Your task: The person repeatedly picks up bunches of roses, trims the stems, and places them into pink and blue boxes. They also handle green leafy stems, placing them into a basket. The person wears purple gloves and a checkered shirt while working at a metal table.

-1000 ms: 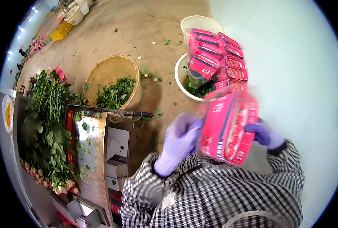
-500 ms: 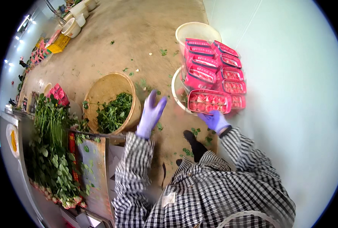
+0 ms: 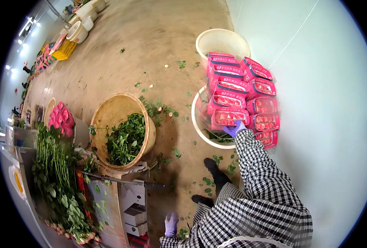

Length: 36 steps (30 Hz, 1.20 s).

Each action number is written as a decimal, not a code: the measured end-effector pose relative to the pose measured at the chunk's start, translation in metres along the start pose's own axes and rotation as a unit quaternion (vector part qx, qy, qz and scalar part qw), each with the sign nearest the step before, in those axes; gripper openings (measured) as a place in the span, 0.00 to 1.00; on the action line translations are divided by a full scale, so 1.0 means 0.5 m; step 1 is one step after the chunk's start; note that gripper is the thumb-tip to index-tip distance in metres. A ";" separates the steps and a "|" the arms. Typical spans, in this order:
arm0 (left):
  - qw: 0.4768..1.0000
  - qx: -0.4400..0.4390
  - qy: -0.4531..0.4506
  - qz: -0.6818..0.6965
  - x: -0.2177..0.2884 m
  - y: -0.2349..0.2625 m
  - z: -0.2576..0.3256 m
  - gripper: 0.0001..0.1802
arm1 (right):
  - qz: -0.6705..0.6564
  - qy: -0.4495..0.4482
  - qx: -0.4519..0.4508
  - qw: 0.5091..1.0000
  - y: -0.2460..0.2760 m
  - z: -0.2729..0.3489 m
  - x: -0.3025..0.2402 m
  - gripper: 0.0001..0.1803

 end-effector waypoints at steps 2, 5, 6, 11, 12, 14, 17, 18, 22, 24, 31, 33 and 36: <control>1.000 -0.003 -0.008 0.016 -0.006 0.015 0.019 0.21 | 0.069 0.040 0.000 0.997 0.033 0.002 -0.016 0.22; 0.998 -0.003 -0.038 0.054 -0.010 0.058 0.056 0.22 | 0.297 0.226 0.084 0.924 0.065 0.045 -0.052 0.21; 0.996 -0.001 -0.071 0.059 -0.030 0.078 0.078 0.22 | 0.568 0.329 0.135 0.742 0.043 0.090 -0.080 0.22; 0.984 0.090 -0.153 -0.022 -0.297 0.278 0.251 0.22 | 0.337 0.308 0.126 0.881 -0.090 0.278 0.028 0.25; 0.980 0.110 -0.159 -0.049 -0.359 0.317 0.289 0.22 | -0.065 0.273 -0.006 0.960 -0.081 0.285 0.087 0.21; 0.975 0.146 -0.166 0.026 -0.314 0.379 0.398 0.20 | 0.042 0.171 -0.345 0.922 -0.183 0.396 0.243 0.08; 0.949 0.198 -0.101 0.224 -0.461 0.466 0.462 0.20 | 0.439 0.050 -0.218 0.870 -0.386 0.732 0.725 0.16; 0.932 0.232 -0.199 0.193 -0.490 0.497 0.456 0.19 | 0.504 -0.011 -0.242 0.829 -0.415 0.825 0.853 0.14; 0.907 0.234 -0.225 0.267 -0.522 0.582 0.474 0.20 | 0.576 0.073 -0.584 0.568 -0.647 1.159 1.317 0.12; 0.888 0.251 -0.208 0.325 -0.602 0.626 0.498 0.20 | 0.451 0.154 -0.739 0.475 -0.756 1.292 1.541 0.15; 0.772 0.516 -0.008 0.371 -0.933 0.834 0.786 0.20 | 0.483 0.256 -0.813 0.202 -1.041 1.610 2.462 0.25; 0.746 0.540 0.018 0.388 -1.016 0.896 0.811 0.19 | 0.544 0.330 -0.756 0.150 -1.049 1.578 2.670 0.37; 0.682 0.560 0.093 0.461 -1.016 0.917 0.894 0.19 | 0.657 0.347 -0.663 0.093 -0.911 1.555 2.818 0.43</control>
Point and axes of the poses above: each hand's wrist, its own z-axis away from the middle knuckle, its own y-axis out of the back of the hand, x = y × z, the point moved 7 cm from there along -z, towards the middle knuckle, and after that the axes turned 10 degrees about -z, right-handed, at the moved point
